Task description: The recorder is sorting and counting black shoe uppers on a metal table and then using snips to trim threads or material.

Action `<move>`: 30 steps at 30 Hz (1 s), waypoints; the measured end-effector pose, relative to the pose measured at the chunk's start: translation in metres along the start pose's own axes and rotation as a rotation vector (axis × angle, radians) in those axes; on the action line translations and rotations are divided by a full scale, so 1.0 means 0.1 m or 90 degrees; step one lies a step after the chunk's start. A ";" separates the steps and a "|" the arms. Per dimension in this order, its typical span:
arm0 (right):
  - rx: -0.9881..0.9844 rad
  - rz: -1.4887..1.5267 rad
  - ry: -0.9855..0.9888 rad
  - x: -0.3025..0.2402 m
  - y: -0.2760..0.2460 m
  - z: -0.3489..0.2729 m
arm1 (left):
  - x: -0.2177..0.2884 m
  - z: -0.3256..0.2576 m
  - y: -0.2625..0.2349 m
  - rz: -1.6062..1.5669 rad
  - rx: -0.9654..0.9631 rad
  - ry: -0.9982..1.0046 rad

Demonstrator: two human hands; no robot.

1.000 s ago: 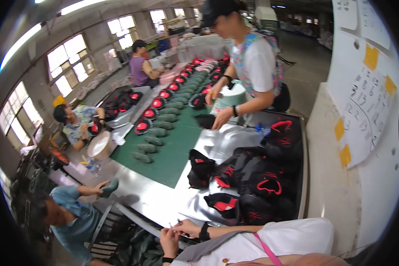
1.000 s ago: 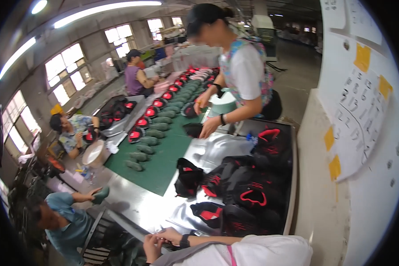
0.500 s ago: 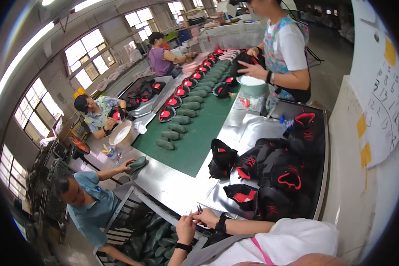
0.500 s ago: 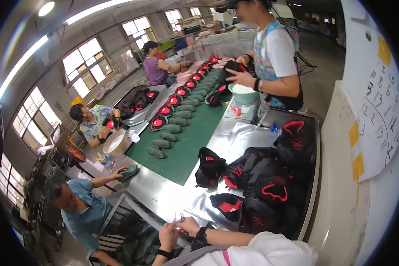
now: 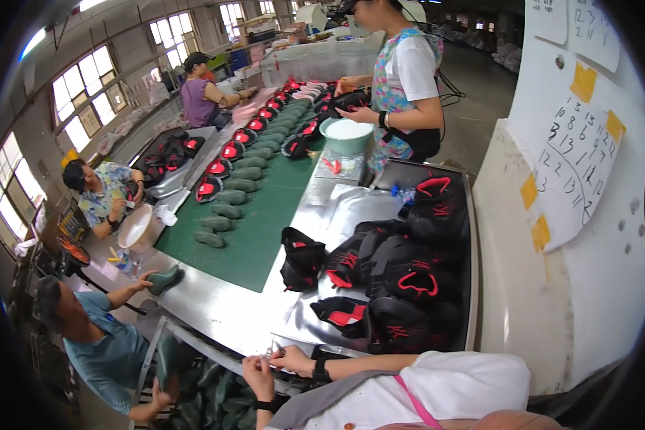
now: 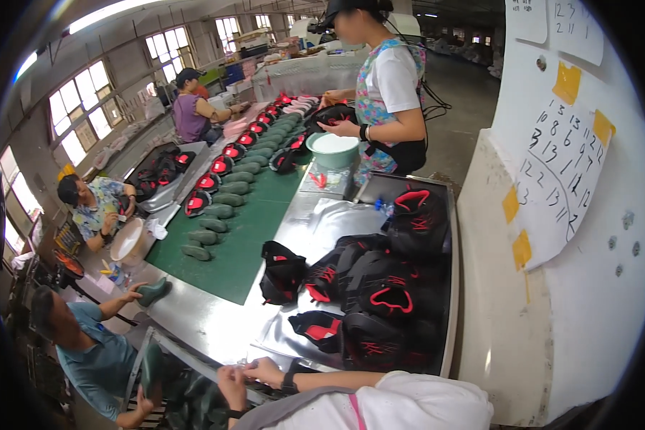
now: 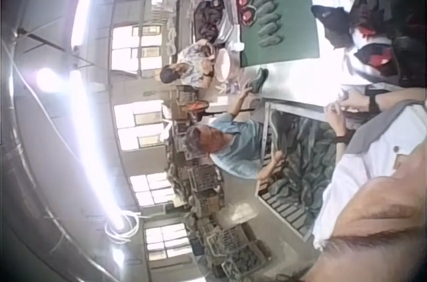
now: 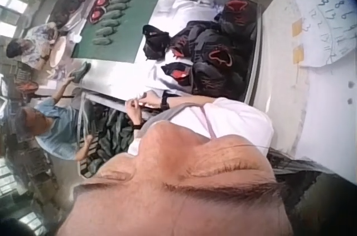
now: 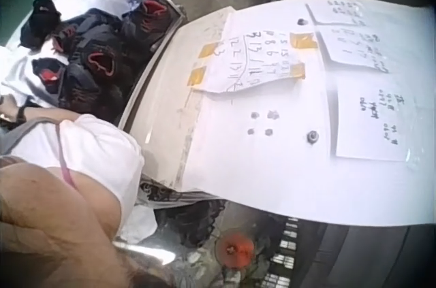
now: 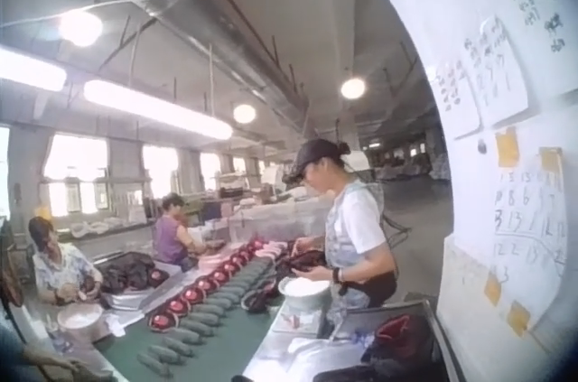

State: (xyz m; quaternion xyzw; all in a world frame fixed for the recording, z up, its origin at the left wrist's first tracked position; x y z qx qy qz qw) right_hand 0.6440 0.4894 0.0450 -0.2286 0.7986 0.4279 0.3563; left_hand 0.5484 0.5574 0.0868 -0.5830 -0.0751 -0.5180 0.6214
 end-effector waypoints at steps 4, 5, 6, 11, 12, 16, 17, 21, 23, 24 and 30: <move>0.012 0.019 0.038 0.04 -0.01 0.08 | 0.08 0.07 -0.01 -0.015 -0.035 0.007; 0.013 0.042 0.065 0.01 -0.01 0.06 | 0.13 0.06 -0.03 -0.009 -0.037 0.010; 0.011 0.033 0.079 -0.01 -0.02 0.07 | 0.10 0.04 -0.02 -0.060 -0.030 -0.028; -0.041 -0.046 0.079 -0.07 0.06 0.07 | 0.07 -0.04 -0.11 -0.156 -0.022 -0.139; -0.049 -0.069 0.082 -0.11 0.08 0.05 | 0.15 -0.04 -0.17 -0.116 0.010 -0.125; -0.032 -0.052 0.086 -0.12 0.10 0.07 | 0.14 0.05 -0.14 -0.204 -0.075 -0.194; -0.026 -0.054 0.090 -0.08 0.04 0.06 | 0.10 0.05 -0.08 -0.213 -0.109 -0.235; -0.039 -0.014 0.078 -0.10 0.07 0.07 | 0.01 0.09 0.01 -0.178 -0.063 -0.122; -0.059 -0.014 0.098 -0.12 0.13 0.04 | -0.01 0.08 -0.05 -0.114 -0.022 -0.049; -0.061 0.009 0.087 -0.11 0.13 0.04 | -0.03 0.08 -0.06 -0.109 -0.048 -0.083; -0.072 -0.009 0.074 -0.14 0.08 0.01 | 0.29 0.07 -0.15 -0.146 -0.043 -0.104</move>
Point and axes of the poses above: each hand's wrist, its own z-axis towards the middle knuckle, its own y-axis out of the palm, x = y × z, the point moved 3 cm from there along z, towards the middle knuckle, and after that the axes turned 8 degrees about z, right-handed, at the moved point
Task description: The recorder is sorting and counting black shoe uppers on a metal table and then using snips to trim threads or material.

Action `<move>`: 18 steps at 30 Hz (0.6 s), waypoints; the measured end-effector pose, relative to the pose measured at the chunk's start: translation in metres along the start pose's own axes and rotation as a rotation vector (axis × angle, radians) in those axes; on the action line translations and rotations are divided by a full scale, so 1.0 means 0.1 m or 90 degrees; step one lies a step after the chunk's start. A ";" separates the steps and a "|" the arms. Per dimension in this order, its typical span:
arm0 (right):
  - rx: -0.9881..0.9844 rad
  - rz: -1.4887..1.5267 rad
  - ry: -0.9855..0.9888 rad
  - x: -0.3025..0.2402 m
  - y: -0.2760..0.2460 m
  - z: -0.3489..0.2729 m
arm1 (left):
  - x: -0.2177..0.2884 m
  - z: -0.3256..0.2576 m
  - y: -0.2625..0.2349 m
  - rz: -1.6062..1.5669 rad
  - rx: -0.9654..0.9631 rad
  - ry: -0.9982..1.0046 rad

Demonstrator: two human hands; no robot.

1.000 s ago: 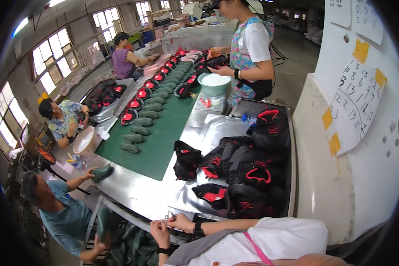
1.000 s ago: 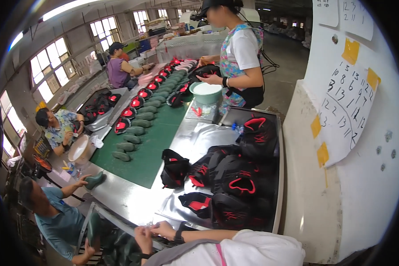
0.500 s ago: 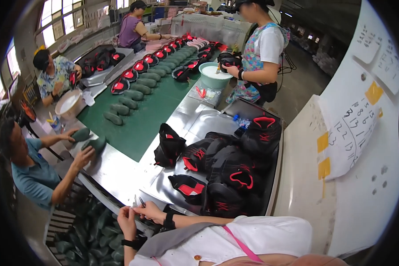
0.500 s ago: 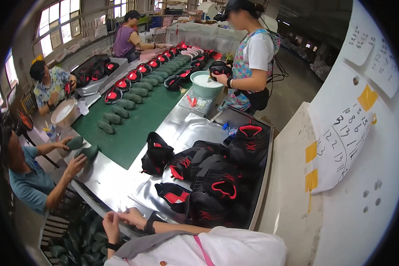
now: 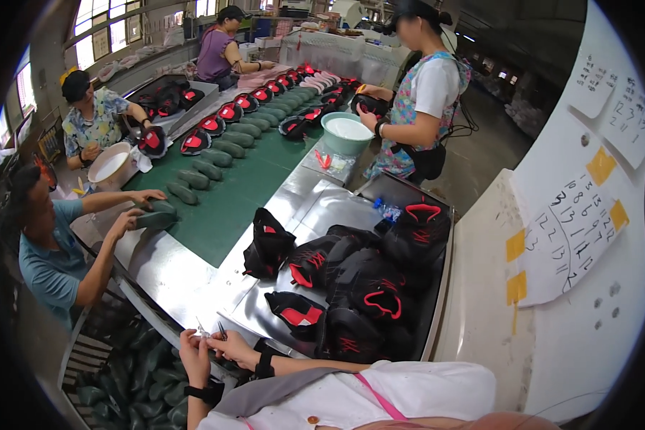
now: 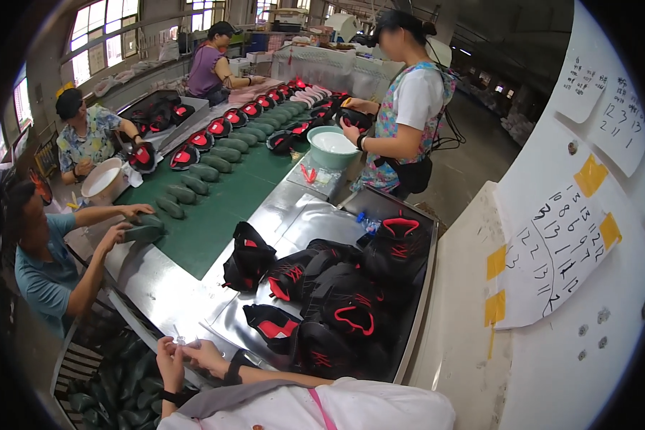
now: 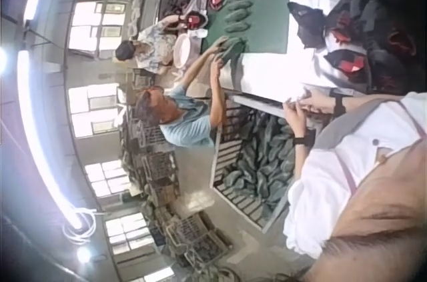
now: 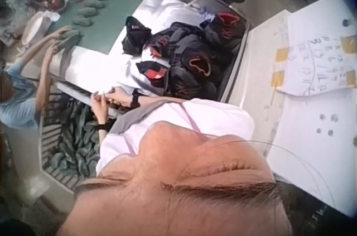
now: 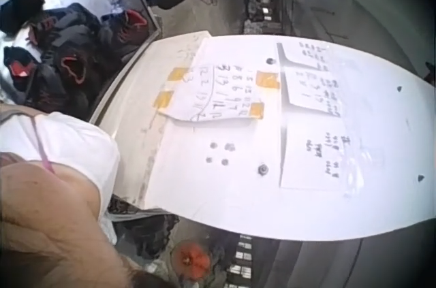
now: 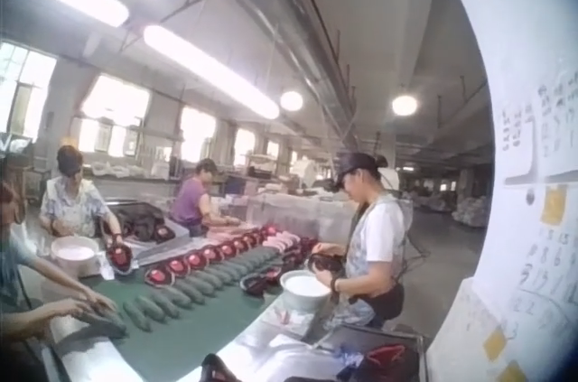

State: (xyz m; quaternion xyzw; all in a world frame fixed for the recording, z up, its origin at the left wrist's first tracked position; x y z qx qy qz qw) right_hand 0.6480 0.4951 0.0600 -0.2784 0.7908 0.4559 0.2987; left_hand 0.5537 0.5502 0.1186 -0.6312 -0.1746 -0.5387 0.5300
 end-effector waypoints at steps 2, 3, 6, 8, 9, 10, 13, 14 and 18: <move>-0.011 -0.009 0.024 0.08 0.01 0.01 | -0.02 -0.05 -0.02 0.026 -0.007 0.019; 0.007 -0.010 0.012 0.09 0.01 0.03 | -0.02 -0.08 -0.01 0.062 -0.001 0.027; 0.038 -0.002 -0.002 0.18 -0.02 0.10 | -0.04 -0.06 -0.05 0.095 -0.027 0.014; 0.020 -0.012 -0.012 -0.12 0.10 -0.03 | -0.30 0.08 -0.04 0.074 0.002 -0.024; 0.014 0.079 -0.102 -0.10 0.03 0.08 | -0.34 0.20 0.04 0.003 0.044 0.023; 0.000 0.109 -0.129 -0.21 0.10 0.00 | -0.53 0.27 0.01 0.084 0.071 0.040; -0.023 0.035 -0.078 -0.27 0.04 0.02 | 0.01 0.26 -0.11 0.000 0.117 0.061; -0.008 0.050 -0.057 -0.29 0.09 0.03 | -0.01 0.25 -0.15 0.014 0.133 0.053; 0.007 0.095 -0.004 -0.21 0.03 0.07 | -0.11 0.15 -0.12 -0.026 0.082 -0.018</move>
Point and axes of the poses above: each hand's wrist, its own z-axis towards the middle knuckle, its own y-axis out of the palm, x = y × z, the point moved 3 cm from there along z, towards the middle knuckle, and after that the axes turned 8 degrees about z, right-handed, at the moved point
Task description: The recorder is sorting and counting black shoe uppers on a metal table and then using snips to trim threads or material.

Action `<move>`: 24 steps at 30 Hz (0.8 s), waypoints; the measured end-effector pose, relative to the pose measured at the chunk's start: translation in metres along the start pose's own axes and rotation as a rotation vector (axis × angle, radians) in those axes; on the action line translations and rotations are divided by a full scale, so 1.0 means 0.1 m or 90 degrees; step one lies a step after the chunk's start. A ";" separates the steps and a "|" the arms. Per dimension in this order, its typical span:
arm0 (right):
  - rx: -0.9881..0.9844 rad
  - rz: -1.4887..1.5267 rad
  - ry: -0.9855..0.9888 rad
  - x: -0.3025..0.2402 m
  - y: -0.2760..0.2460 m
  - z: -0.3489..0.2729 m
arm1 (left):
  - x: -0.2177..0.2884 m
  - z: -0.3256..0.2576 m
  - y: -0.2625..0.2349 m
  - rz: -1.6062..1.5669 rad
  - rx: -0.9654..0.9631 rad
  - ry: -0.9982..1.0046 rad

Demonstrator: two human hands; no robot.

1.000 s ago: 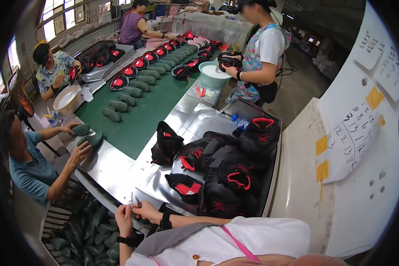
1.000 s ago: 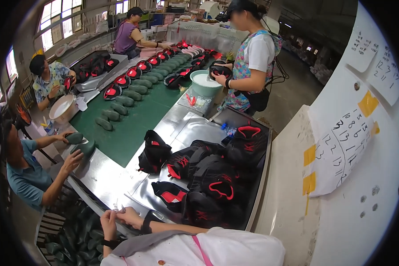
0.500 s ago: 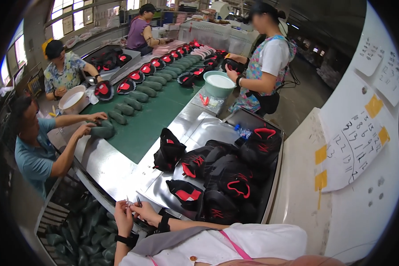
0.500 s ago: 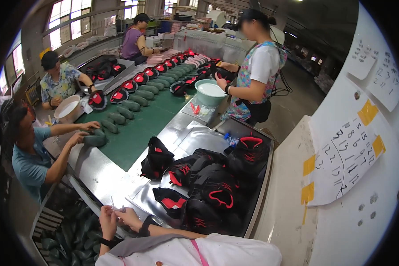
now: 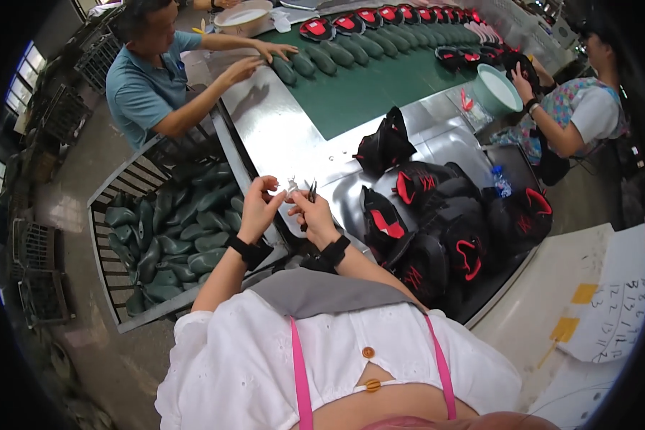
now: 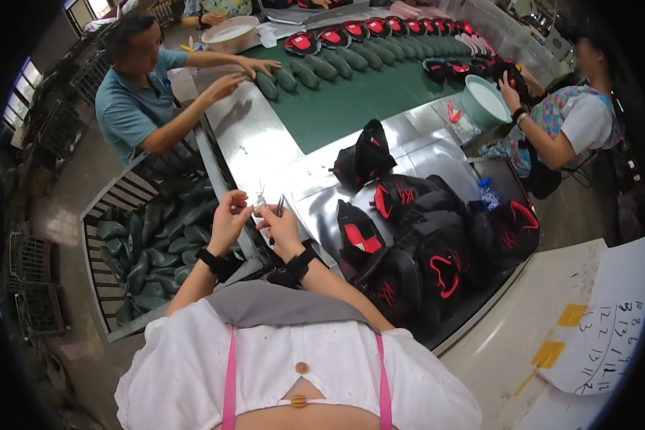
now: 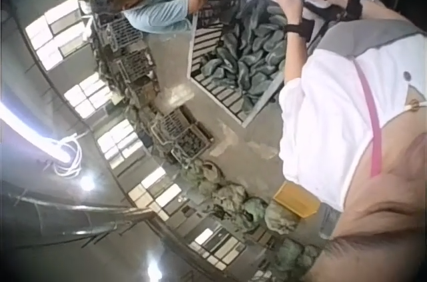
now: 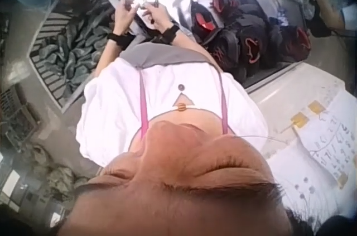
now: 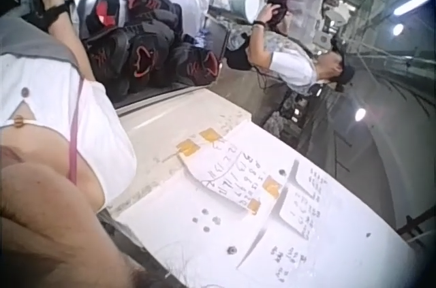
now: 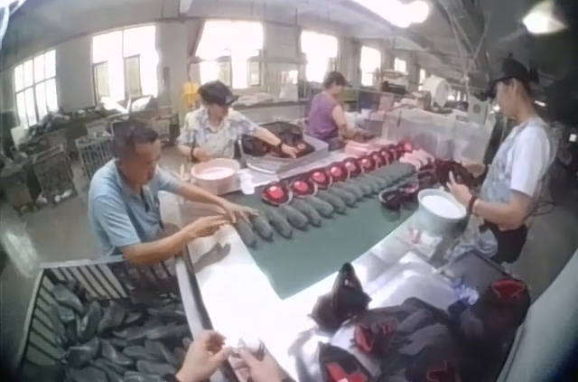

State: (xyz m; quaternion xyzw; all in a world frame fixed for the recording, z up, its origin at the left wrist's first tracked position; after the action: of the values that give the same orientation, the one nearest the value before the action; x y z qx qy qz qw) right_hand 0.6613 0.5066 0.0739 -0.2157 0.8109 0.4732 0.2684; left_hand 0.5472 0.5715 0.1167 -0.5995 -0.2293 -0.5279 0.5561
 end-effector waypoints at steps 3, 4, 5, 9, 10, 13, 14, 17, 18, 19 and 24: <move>0.006 -0.004 -0.020 0.04 -0.02 -0.04 | 0.02 -0.13 -0.02 0.051 -0.030 0.012; 0.010 -0.016 -0.019 0.05 -0.03 -0.05 | -0.01 -0.17 -0.01 0.066 -0.014 0.042; 0.003 -0.013 -0.017 0.07 -0.03 -0.05 | -0.04 -0.19 -0.01 0.069 -0.012 0.039; -0.001 -0.037 -0.012 0.09 0.03 -0.12 | 0.03 -0.19 -0.08 0.042 0.015 0.032; -0.001 -0.047 -0.006 0.09 0.03 -0.11 | 0.05 -0.18 -0.11 0.081 -0.008 0.007; -0.059 -0.039 0.022 0.09 0.01 -0.10 | 0.03 -0.12 -0.13 0.091 0.017 0.028; -0.056 -0.039 0.023 0.11 0.00 -0.11 | 0.03 -0.12 -0.14 0.101 0.029 0.053; -0.072 -0.071 0.021 0.07 0.04 -0.07 | -0.04 -0.10 -0.11 0.049 -0.005 -0.061; -0.070 -0.060 0.033 0.08 0.03 -0.10 | -0.07 -0.12 -0.09 0.025 -0.023 -0.068; -0.069 -0.050 0.044 0.09 0.03 -0.11 | -0.10 -0.11 -0.06 0.024 -0.021 -0.066; -0.021 -0.038 -0.035 0.07 0.00 -0.10 | -0.02 -0.09 -0.05 -0.224 0.057 -0.115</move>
State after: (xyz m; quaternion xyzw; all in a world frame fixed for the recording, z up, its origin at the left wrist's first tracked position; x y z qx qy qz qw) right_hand 0.6531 0.4970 0.0737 -0.2314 0.7886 0.4837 0.3010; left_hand 0.5389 0.5653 0.1155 -0.5700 -0.4027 -0.5504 0.4582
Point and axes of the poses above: each hand's wrist, its own z-axis towards the middle knuckle, its own y-axis out of the palm, x = y × z, the point moved 3 cm from there along z, towards the middle knuckle, and after that the axes turned 8 degrees about z, right-handed, at the moved point
